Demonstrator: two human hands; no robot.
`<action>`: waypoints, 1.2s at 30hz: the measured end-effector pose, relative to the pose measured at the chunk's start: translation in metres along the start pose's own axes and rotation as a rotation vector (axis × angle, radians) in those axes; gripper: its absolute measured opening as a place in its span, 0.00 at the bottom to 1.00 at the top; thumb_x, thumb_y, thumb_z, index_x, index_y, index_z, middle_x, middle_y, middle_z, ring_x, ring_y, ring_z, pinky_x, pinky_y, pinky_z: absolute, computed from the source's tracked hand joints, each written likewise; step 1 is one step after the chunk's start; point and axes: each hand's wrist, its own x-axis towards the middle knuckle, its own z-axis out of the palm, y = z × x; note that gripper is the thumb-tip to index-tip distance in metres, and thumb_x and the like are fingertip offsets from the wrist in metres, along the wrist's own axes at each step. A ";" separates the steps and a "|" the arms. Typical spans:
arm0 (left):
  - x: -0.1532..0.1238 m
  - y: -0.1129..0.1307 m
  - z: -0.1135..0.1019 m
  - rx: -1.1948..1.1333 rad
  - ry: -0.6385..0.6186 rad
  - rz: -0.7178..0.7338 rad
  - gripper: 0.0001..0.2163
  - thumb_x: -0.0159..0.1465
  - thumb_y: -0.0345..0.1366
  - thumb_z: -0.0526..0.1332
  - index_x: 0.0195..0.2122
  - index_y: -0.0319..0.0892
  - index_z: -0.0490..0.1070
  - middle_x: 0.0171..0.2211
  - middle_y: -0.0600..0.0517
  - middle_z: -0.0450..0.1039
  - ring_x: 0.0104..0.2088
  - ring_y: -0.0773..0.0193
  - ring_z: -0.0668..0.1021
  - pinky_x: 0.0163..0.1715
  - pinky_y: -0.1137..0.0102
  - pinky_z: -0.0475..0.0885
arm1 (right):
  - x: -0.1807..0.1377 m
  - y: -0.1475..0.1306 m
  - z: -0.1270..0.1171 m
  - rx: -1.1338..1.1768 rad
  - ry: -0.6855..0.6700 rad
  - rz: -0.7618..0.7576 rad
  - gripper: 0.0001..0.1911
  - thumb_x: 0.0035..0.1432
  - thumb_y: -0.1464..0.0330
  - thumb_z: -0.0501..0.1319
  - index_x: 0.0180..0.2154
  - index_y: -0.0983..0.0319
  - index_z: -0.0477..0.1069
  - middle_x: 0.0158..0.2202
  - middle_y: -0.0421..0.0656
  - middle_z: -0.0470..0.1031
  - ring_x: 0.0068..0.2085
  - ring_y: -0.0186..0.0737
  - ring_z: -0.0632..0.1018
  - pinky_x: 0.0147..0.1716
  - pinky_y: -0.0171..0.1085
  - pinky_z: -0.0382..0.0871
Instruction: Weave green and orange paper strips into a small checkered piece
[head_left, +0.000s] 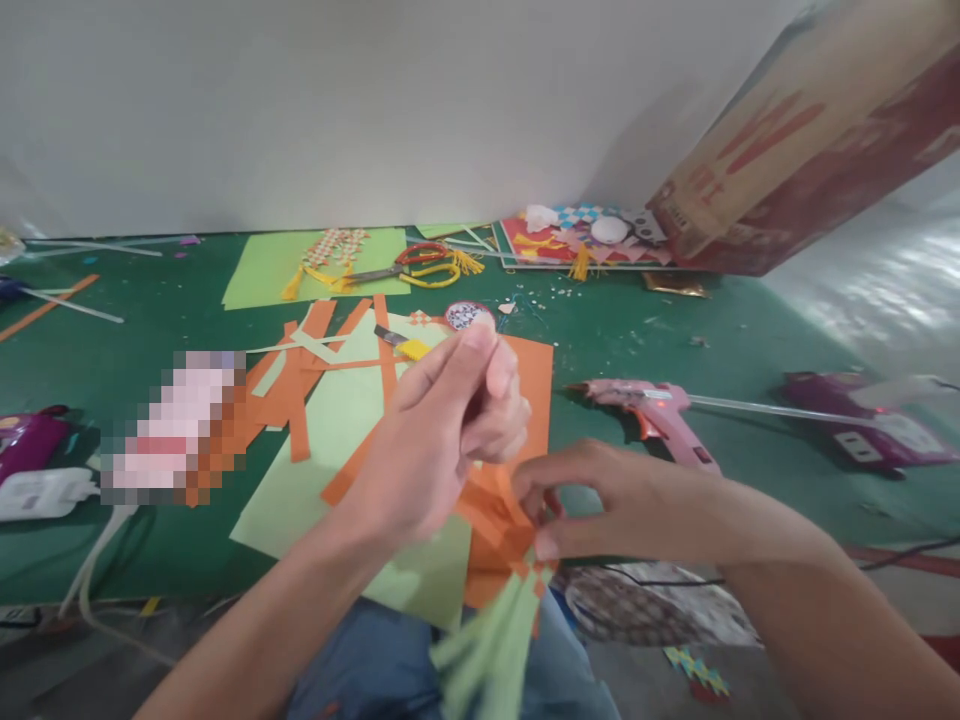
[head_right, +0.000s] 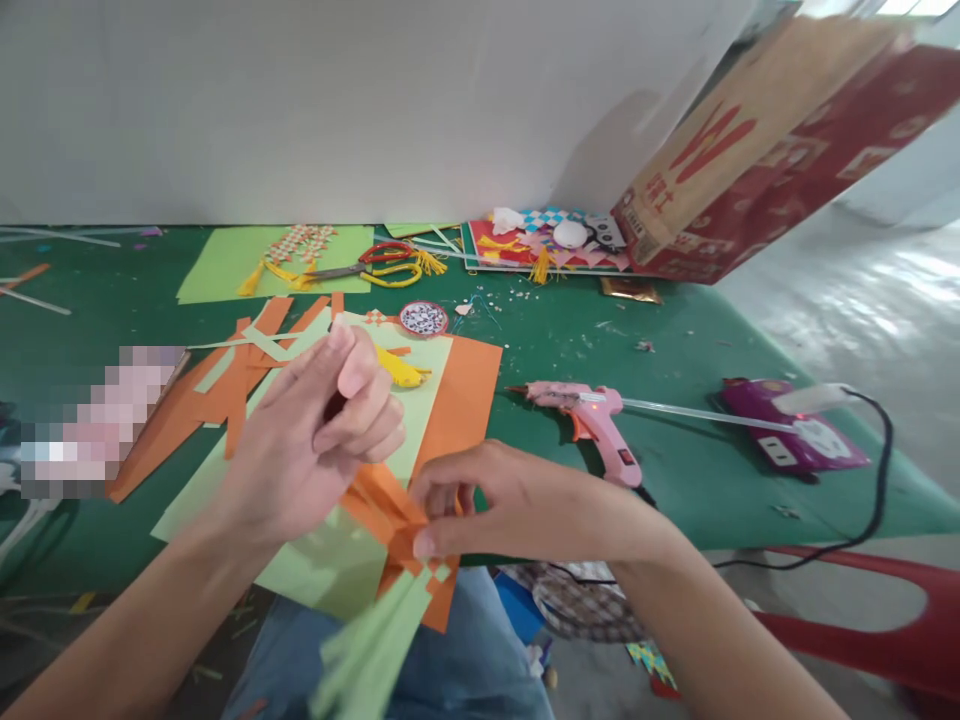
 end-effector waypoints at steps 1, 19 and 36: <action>0.001 0.000 0.001 0.005 -0.011 0.011 0.19 0.71 0.40 0.49 0.22 0.40 0.59 0.13 0.62 0.44 0.15 0.75 0.49 0.16 0.79 0.51 | -0.001 0.000 0.001 -0.014 -0.008 0.014 0.10 0.53 0.60 0.63 0.26 0.59 0.74 0.25 0.37 0.75 0.27 0.33 0.72 0.25 0.32 0.62; -0.002 0.014 0.006 -0.044 0.047 0.095 0.24 0.73 0.37 0.38 0.21 0.40 0.58 0.13 0.61 0.42 0.14 0.74 0.48 0.15 0.80 0.53 | 0.037 0.011 0.045 -0.142 0.588 -0.020 0.19 0.49 0.58 0.65 0.39 0.62 0.66 0.25 0.36 0.68 0.21 0.30 0.65 0.22 0.31 0.56; -0.027 0.003 -0.020 0.213 0.171 0.168 0.18 0.70 0.42 0.51 0.23 0.42 0.58 0.14 0.62 0.44 0.15 0.73 0.49 0.18 0.76 0.52 | 0.017 0.025 0.023 0.032 0.271 -0.020 0.23 0.49 0.54 0.63 0.17 0.62 0.59 0.19 0.34 0.49 0.22 0.29 0.54 0.20 0.32 0.48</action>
